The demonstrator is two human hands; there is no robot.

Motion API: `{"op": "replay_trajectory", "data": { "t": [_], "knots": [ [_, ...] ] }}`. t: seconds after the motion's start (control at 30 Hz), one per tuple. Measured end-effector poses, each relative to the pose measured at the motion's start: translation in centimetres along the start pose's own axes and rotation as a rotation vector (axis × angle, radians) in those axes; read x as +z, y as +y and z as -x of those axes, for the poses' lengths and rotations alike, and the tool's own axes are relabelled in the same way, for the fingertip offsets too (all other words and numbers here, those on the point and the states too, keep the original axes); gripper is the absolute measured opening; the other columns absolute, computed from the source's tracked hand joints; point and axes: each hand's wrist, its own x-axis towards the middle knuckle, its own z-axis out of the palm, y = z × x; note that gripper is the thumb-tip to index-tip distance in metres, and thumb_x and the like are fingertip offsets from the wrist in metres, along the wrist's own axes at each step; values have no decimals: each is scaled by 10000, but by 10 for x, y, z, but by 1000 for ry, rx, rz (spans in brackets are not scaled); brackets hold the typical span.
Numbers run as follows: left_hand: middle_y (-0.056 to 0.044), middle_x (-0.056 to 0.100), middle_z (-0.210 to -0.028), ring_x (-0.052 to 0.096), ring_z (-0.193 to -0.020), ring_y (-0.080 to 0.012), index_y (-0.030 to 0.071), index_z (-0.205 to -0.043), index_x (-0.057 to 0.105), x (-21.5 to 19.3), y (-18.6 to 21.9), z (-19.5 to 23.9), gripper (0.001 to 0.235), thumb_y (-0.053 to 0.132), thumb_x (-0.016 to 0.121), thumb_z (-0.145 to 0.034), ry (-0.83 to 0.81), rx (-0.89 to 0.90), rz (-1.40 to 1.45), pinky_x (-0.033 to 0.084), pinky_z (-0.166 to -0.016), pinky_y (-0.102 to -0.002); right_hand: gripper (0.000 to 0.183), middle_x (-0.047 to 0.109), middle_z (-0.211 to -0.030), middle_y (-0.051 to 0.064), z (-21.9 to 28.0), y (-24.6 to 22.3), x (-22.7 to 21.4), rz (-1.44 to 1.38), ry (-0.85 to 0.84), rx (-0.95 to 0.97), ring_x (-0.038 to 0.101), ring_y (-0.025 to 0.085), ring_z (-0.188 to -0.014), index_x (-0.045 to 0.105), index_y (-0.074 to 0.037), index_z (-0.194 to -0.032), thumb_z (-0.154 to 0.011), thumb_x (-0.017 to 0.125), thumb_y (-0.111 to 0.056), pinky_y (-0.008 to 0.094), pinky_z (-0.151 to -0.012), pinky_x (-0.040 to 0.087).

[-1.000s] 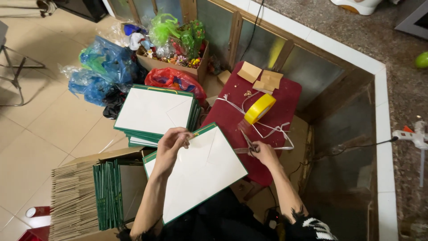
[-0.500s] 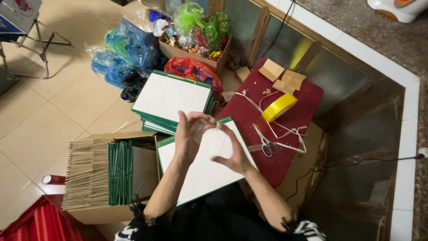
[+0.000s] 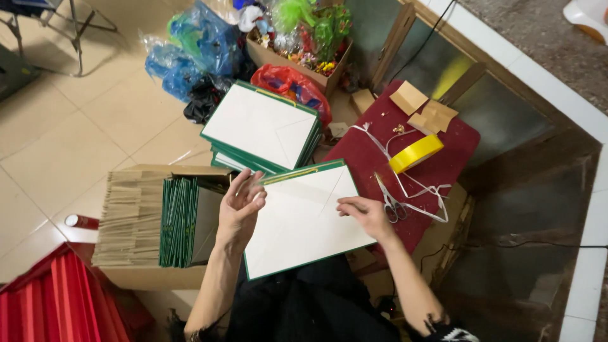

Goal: Assembling paper gift bags by applying tape to the bottom and folding them.

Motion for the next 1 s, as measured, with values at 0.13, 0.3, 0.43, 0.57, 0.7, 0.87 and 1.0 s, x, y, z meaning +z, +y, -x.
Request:
{"op": "replay_trajectory", "data": {
  "t": [0.13, 0.3, 0.43, 0.57, 0.7, 0.87, 1.0],
  "knots": [
    [-155, 642, -1339, 706, -975, -149, 48, -1425, 536, -27, -28, 9, 781, -170, 757, -708, 151, -55, 42, 610, -903, -256, 199, 818, -901, 176, 8, -26, -15, 74, -73, -8, 777, 201, -823, 801, -17, -1102, -921, 720, -28, 346, -822, 635],
    [-191, 732, -1182, 701, -809, -153, 36, -1219, 671, -43, -47, 16, 298, 39, 721, -925, 369, -27, -58, 603, -795, -271, 290, 827, -935, 166, 11, -44, -26, 169, -200, 12, 785, 215, -829, 757, -25, -1219, -939, 681, -35, 360, -829, 625],
    [-203, 699, -1265, 672, -845, -171, 54, -1260, 624, -36, -36, 19, 273, 204, 606, -1032, 404, -157, 43, 577, -821, -294, 296, 830, -940, 143, 10, -60, -28, 220, -201, 8, 777, 193, -819, 734, -32, -1229, -938, 683, -56, 325, -819, 610],
    [-185, 701, -1285, 681, -801, -177, 83, -1219, 654, -42, -32, 18, 574, 580, 438, -1028, 402, -251, 113, 583, -756, -307, 259, 834, -948, 145, 7, -65, -33, 263, -209, 39, 771, 194, -799, 730, -19, -1199, -954, 677, -87, 333, -801, 601],
    [-176, 694, -1284, 647, -790, -146, 39, -1237, 654, -29, -27, 26, 337, 244, 667, -970, 330, -145, -161, 570, -737, -263, 235, 831, -947, 153, 2, -51, -44, 248, -215, 58, 777, 198, -776, 720, -30, -1181, -958, 657, -63, 296, -733, 608],
    [-63, 655, -747, 565, -651, -106, 112, -1050, 808, -66, -50, 23, 225, 203, 870, -853, 428, -48, -662, 520, -643, -242, 206, 808, -956, 200, -7, -40, -50, 156, -181, 169, 771, 240, -784, 679, 17, -1162, -986, 629, -79, 313, -720, 610],
    [-16, 678, -718, 590, -670, -81, 175, -975, 843, -81, -55, 23, 262, 248, 960, -752, 463, -119, -793, 540, -670, -238, 233, 786, -985, 238, -18, -9, -50, 101, -171, 308, 777, 288, -854, 650, 60, -1164, -1024, 599, -119, 336, -747, 616]
  ]
}}
